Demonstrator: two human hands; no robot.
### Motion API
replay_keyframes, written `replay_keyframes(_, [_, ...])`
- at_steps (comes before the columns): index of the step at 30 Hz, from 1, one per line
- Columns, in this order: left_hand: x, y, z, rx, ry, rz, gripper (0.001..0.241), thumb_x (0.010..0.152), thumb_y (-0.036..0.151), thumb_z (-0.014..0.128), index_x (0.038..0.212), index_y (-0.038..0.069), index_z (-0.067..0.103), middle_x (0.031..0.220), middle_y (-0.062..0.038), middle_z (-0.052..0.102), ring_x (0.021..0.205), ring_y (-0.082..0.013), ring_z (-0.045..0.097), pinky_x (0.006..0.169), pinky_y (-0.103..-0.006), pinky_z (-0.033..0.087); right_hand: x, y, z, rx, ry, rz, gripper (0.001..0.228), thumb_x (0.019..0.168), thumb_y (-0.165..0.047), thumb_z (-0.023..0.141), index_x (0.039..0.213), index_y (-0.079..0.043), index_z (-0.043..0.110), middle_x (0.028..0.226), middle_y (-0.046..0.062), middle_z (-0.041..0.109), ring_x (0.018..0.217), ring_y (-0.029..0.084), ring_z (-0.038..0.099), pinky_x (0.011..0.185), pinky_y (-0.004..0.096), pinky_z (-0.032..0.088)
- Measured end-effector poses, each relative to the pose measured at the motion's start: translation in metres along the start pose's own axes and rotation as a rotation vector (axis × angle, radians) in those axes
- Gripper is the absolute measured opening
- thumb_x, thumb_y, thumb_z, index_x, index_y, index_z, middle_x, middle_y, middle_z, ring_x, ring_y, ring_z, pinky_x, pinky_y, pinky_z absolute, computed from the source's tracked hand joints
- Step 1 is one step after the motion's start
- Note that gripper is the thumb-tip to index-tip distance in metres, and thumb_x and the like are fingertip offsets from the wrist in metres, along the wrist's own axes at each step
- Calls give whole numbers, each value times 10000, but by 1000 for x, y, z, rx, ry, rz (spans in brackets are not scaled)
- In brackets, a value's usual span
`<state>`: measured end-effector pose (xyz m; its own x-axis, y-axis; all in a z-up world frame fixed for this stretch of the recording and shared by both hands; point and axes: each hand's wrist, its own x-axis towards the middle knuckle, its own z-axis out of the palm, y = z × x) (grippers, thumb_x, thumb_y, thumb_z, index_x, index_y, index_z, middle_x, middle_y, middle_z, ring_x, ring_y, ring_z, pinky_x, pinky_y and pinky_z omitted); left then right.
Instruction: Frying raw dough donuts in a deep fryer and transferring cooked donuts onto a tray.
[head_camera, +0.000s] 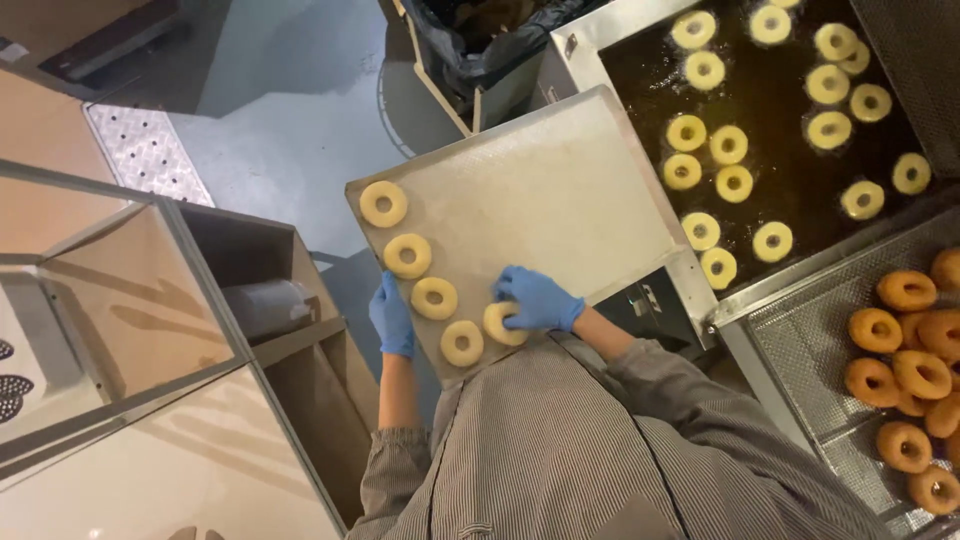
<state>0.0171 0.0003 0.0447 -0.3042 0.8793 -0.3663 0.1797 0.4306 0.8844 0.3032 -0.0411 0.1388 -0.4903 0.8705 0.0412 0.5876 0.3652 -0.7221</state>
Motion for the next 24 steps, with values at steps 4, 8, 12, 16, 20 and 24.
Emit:
replay_keyframes(4, [2,-9,1,11,10,-36,560,1072,413,535,813,-76,623,689,-18,550,690,-100,424,609,-365,406,-34,17,26,225,-5,52,362,691,-194,796,977,-55,623,935,151,648,861,320,630,770,403,521])
replay_keyframes(8, [7,-15,3,-12,16,-32,566,1082,402,543,728,-38,541,682,12,464,680,-93,368,580,-349,350,-64,52,10,445,177,437,386,772,-160,795,1104,-55,628,978,86,701,900,179,661,816,339,558])
replay_keyframes(12, [8,-26,3,-90,17,-41,555,1091,388,549,727,-31,532,705,30,453,684,-90,363,580,-338,334,-93,119,-77,-48,701,580,514,821,-151,877,1252,-69,609,958,105,699,823,242,683,737,373,563])
replay_keyframes(16, [-5,7,4,-91,11,-15,502,1069,389,532,762,-3,602,704,43,520,675,-75,410,588,-317,378,-146,265,-136,-376,756,652,489,783,-156,831,1227,-82,639,1079,165,716,973,358,700,852,447,564])
replay_keyframes(20, [-3,-7,1,13,26,-26,526,1072,392,535,758,-27,579,703,23,495,689,-84,404,585,-344,374,-138,325,-168,-670,709,549,410,830,-145,774,1201,-23,647,1073,220,675,987,423,651,872,480,526])
replay_keyframes(24, [-9,0,0,32,36,-32,522,1064,390,550,773,-43,568,703,15,476,716,-83,401,607,-365,385,-30,291,-137,-423,638,454,249,1017,-148,671,1213,5,650,1002,228,656,919,417,632,851,503,508])
